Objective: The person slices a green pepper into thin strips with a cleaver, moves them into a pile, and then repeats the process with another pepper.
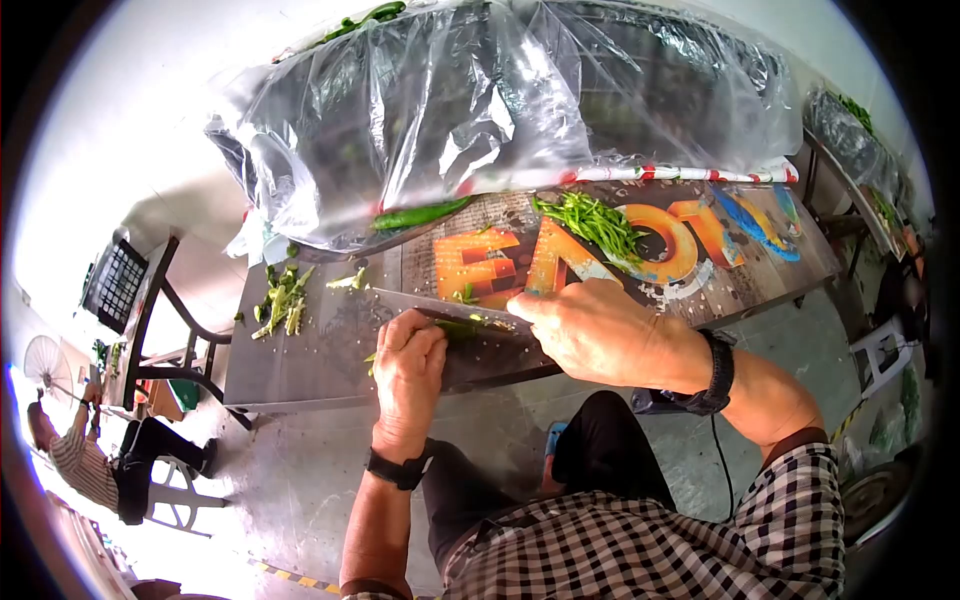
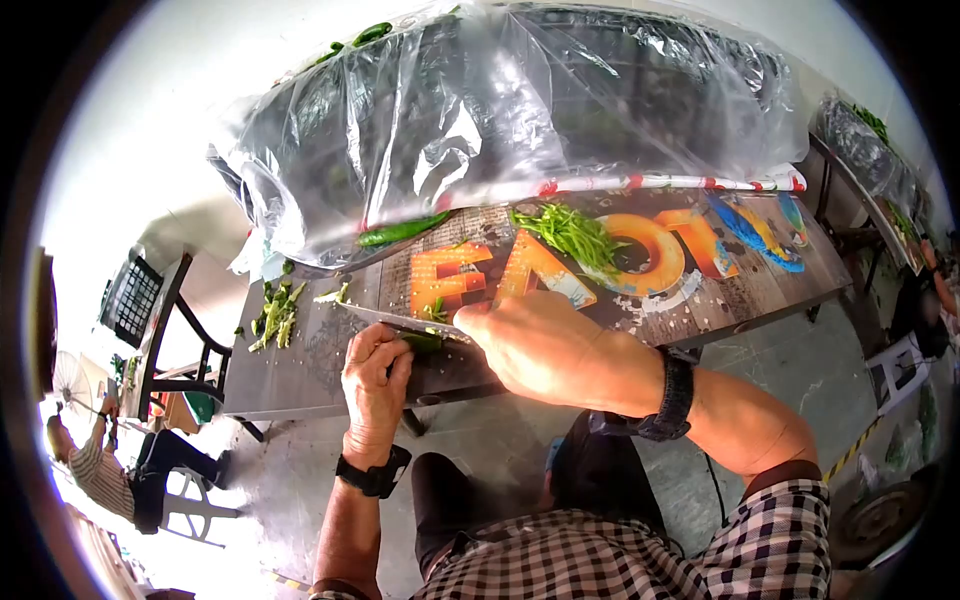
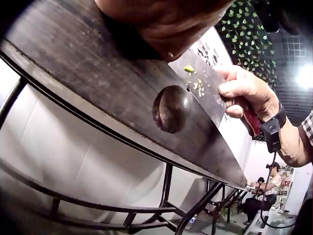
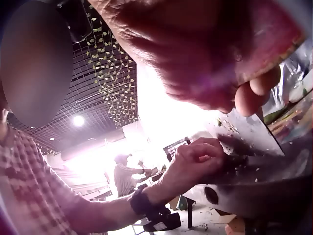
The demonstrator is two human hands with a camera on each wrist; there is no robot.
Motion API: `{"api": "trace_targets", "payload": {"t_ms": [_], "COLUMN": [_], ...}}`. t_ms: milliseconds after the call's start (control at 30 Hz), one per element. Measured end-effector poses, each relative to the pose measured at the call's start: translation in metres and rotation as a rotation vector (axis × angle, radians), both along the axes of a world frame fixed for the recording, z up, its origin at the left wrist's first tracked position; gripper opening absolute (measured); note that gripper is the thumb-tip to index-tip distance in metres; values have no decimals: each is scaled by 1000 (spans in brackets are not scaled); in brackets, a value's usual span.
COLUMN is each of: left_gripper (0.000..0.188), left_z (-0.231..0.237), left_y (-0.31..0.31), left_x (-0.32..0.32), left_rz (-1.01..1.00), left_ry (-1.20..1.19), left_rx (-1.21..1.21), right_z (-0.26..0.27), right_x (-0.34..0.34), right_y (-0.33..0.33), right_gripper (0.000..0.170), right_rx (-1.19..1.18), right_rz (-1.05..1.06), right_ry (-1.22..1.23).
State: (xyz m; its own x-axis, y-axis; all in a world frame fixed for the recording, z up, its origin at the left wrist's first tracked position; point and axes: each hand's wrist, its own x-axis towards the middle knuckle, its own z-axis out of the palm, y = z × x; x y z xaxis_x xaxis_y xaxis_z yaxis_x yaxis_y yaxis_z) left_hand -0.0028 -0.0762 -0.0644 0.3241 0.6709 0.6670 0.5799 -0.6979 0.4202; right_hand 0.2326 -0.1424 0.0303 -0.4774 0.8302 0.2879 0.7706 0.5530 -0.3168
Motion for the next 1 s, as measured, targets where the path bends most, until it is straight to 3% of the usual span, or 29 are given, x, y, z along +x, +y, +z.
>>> {"api": "trace_targets", "payload": {"t_ms": [233,900,1000], "left_gripper": [13,14,13], "left_z": [-5,-4,-3], "left_y": [3,2,2], "left_x": [0,-4,-1], "left_rz": [47,47,45], "left_ry": [46,5,-35], "left_rx": [97,3,8], "right_z": [-3,22,4], "right_x": [1,-12,-23], "right_y": [3,22,31], "right_gripper": [8,6,8], "right_rx": [-21,-171,-84], "right_rz": [11,10,68], "right_ry": [-11,-185,-87]}}
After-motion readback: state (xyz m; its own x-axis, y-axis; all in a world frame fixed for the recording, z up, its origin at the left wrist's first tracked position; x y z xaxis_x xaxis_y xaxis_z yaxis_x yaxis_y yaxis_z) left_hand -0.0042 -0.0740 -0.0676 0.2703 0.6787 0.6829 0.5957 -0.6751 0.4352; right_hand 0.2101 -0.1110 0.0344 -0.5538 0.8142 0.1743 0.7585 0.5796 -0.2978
